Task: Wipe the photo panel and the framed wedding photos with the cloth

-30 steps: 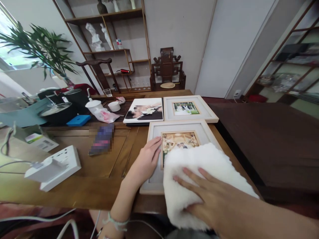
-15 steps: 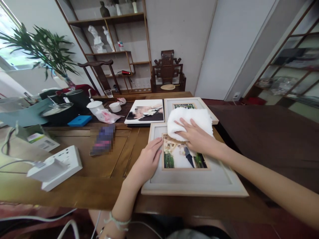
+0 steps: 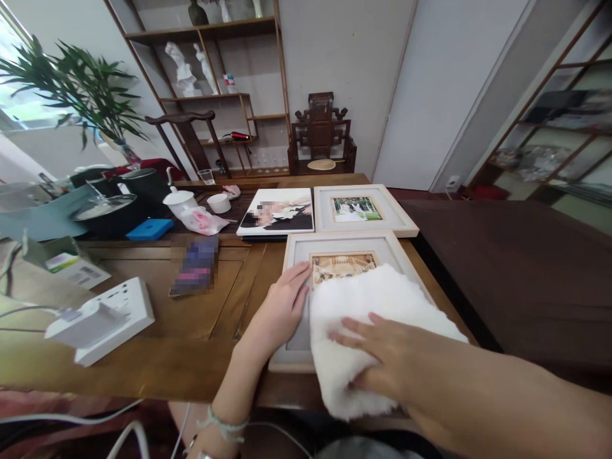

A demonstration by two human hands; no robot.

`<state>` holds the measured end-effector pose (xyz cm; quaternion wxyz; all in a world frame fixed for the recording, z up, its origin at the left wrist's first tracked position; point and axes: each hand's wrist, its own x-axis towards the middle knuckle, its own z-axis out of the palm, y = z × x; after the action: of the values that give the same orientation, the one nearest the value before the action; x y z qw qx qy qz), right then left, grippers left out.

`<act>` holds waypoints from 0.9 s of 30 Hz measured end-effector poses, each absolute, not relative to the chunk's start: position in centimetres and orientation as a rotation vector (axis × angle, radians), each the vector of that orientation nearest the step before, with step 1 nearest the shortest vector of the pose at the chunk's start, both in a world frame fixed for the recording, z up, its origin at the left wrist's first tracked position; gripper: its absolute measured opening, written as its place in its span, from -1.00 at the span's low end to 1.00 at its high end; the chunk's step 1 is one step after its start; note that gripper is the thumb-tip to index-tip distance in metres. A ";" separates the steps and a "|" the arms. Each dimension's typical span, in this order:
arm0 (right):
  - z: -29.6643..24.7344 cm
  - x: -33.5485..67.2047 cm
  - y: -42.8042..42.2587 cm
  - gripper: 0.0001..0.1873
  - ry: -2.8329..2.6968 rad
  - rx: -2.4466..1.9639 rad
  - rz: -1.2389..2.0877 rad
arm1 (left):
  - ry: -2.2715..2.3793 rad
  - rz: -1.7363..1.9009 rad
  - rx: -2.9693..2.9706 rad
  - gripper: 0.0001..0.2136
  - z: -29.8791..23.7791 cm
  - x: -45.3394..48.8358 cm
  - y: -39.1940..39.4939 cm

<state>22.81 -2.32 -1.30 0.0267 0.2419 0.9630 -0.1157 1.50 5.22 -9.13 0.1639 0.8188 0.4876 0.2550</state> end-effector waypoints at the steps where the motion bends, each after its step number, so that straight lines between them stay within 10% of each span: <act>1: -0.8 22.8 -2.8 -0.57 2.972 0.734 -0.401 | 1.385 0.730 2.335 -0.62 -9.2 1.5 5.2; 8: -1.1 23.1 -1.8 -0.41 2.965 0.837 -0.633 | 1.359 0.744 2.348 -0.62 -9.2 1.4 5.3; 19: -5.5 23.5 6.6 -0.26 2.976 1.517 -0.088 | 1.346 0.806 2.254 -0.59 -8.5 1.6 4.8; 27: -5.4 19.9 2.3 -0.40 3.002 1.042 -0.191 | 1.351 0.941 2.225 -0.54 -8.2 1.2 4.7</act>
<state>19.89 2.28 -5.41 -0.0211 0.3271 0.9428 -0.0601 1.23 4.69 -8.23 0.1860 0.7898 0.4796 0.3340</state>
